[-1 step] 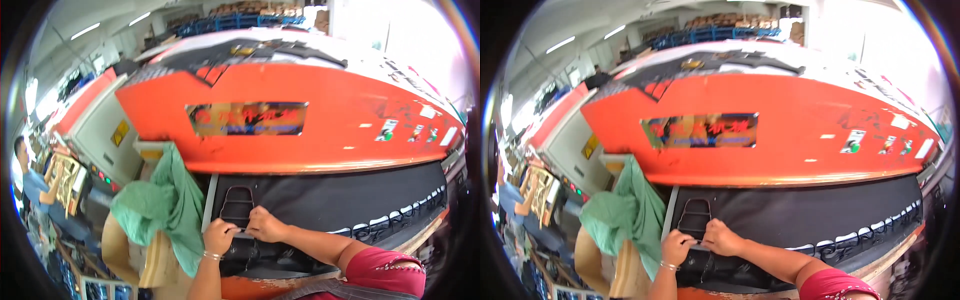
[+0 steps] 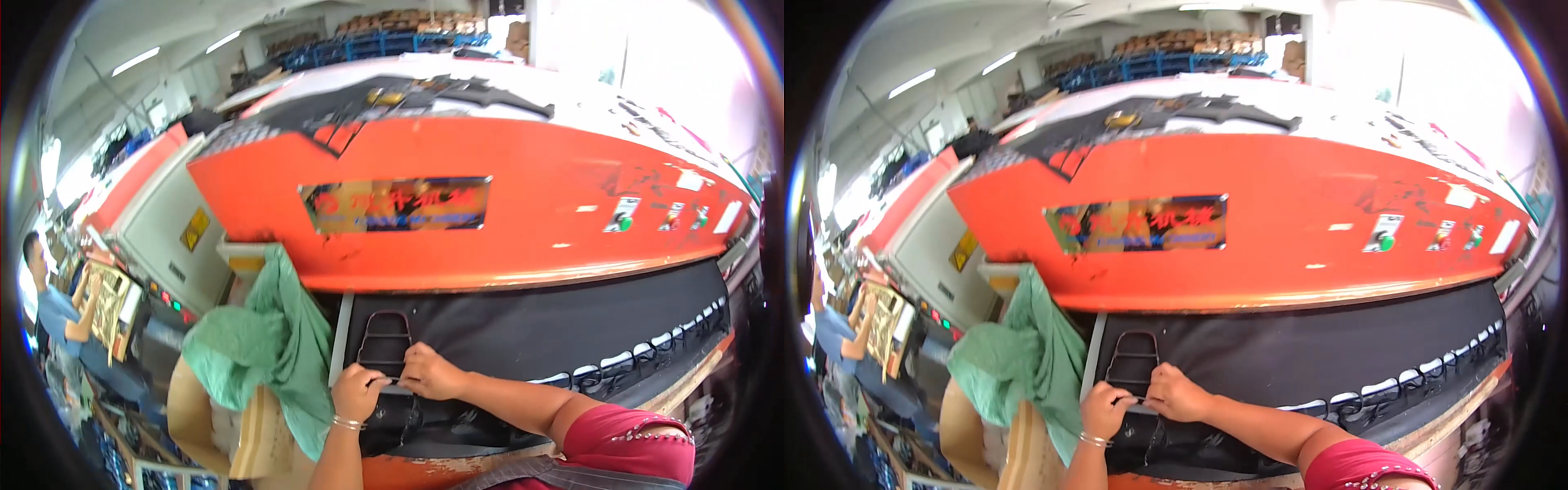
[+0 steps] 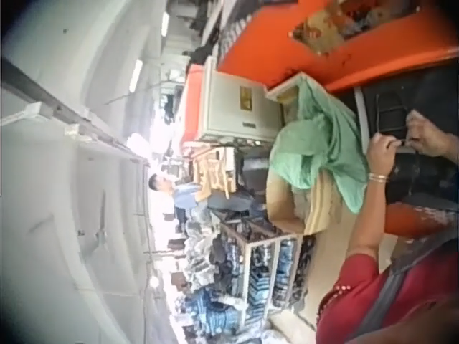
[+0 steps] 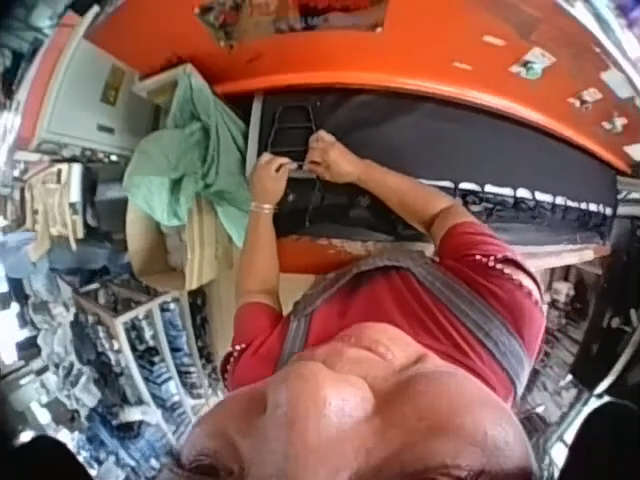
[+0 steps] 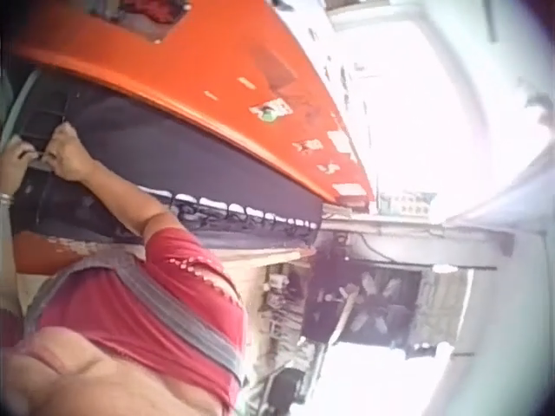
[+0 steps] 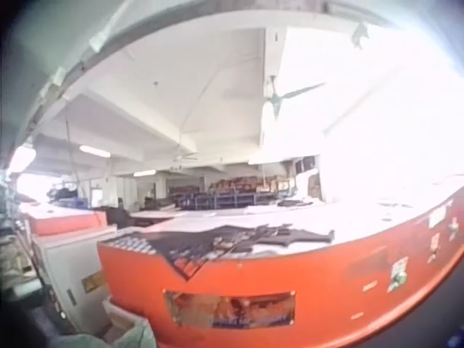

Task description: Cutting shoe upper components using a hydraulic press and metal dies.

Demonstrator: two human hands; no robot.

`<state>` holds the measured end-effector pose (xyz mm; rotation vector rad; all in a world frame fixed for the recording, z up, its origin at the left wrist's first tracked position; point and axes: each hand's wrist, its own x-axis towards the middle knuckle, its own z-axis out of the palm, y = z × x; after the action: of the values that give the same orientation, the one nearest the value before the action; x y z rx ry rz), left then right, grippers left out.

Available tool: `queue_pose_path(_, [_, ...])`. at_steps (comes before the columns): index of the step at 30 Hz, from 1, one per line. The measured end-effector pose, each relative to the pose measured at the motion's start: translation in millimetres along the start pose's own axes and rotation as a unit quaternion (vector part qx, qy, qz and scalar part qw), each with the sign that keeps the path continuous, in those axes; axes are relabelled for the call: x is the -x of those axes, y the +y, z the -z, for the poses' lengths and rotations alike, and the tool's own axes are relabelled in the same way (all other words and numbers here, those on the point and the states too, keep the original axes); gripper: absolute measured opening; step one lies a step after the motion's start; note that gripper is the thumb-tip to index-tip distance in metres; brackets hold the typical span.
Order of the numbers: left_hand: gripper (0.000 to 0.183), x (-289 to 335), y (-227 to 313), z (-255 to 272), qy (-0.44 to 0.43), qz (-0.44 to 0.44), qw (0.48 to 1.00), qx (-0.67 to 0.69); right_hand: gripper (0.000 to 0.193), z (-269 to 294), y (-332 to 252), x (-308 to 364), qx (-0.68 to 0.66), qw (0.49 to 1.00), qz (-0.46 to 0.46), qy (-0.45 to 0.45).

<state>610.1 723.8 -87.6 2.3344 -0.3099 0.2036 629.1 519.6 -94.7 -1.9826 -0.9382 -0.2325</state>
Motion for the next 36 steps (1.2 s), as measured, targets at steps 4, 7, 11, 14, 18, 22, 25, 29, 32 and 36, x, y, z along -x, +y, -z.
queue_pose_path(4, [0.015,-3,5,-11,0.031,-0.043,0.998,-0.023,0.02,16,-5,15,0.058,0.998,-0.01,-0.007])
queue_pose_path(7, [0.017,0,-1,-10,0.083,-0.062,0.994,-0.03,0.031,76,-34,8,0.109,0.994,-0.023,0.011])
queue_pose_path(11, [0.025,-6,12,11,-0.075,0.037,0.994,-0.074,0.025,212,-52,5,0.265,0.954,0.008,0.14])
queue_pose_path(14, [0.02,-6,34,19,-0.101,0.063,0.987,-0.109,0.016,317,-72,6,0.392,0.883,0.017,0.259])
queue_pose_path(18, [0.021,-2,33,13,-0.092,0.057,0.987,-0.121,0.013,391,-101,26,0.415,0.851,-0.055,0.318])
queue_pose_path(22, [0.027,1,43,12,-0.105,0.093,0.979,-0.151,0.02,397,-122,62,0.358,0.893,-0.045,0.268])
queue_pose_path(25, [0.032,0,62,14,-0.115,0.104,0.97,-0.185,0.018,378,-127,122,0.38,0.903,-0.087,0.183])
queue_pose_path(29, [0.036,0,92,18,-0.121,0.157,0.959,-0.202,0.017,364,-163,232,0.276,0.945,-0.14,0.106])
queue_pose_path(32, [0.038,10,127,12,-0.003,0.1,0.946,-0.31,0.017,354,-187,337,0.206,0.945,-0.224,0.12])
queue_pose_path(36, [0.036,10,212,-66,0.084,-0.018,0.949,-0.303,0.024,342,-215,471,0.151,0.879,-0.389,0.232])
